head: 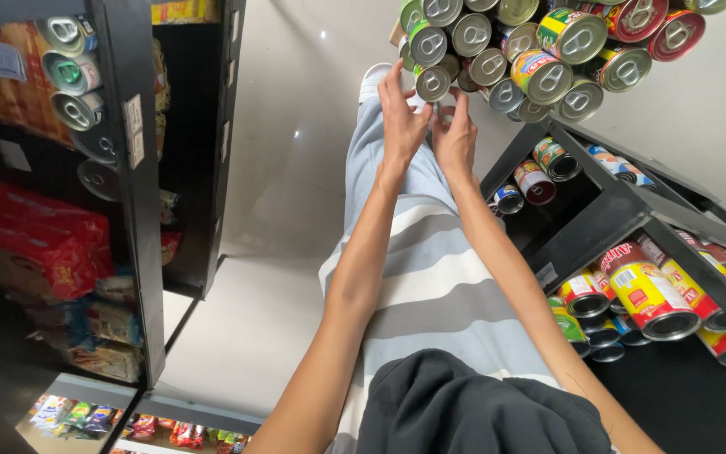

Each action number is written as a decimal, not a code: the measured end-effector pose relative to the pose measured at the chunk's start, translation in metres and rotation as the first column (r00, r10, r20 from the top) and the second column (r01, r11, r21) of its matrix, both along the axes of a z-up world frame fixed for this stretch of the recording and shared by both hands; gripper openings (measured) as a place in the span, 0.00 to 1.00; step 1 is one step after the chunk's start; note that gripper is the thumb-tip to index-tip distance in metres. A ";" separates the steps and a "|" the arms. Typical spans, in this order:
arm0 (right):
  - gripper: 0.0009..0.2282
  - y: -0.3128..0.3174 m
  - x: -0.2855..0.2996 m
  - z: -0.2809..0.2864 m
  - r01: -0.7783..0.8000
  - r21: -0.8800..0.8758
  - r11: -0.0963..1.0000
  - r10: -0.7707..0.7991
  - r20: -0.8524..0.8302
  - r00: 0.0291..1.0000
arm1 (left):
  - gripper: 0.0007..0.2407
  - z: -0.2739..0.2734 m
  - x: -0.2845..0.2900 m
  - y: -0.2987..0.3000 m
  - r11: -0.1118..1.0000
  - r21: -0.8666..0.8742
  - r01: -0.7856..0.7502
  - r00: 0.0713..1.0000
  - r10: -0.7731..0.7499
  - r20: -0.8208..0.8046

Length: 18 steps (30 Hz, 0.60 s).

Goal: Stocking canned goods from a cart onto a store shelf.

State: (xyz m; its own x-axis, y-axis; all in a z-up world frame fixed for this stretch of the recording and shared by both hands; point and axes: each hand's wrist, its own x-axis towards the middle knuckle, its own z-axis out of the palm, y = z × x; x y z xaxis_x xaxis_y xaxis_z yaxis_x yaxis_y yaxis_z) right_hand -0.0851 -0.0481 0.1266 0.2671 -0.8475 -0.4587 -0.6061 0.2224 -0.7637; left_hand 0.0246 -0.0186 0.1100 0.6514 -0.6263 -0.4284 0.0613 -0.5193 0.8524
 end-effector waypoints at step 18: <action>0.10 -0.027 0.001 -0.039 -0.103 -0.223 0.969 0.089 -0.076 0.993 | 0.31 -0.030 -0.020 -0.012 0.990 -0.130 -0.063 0.969 0.030 -0.245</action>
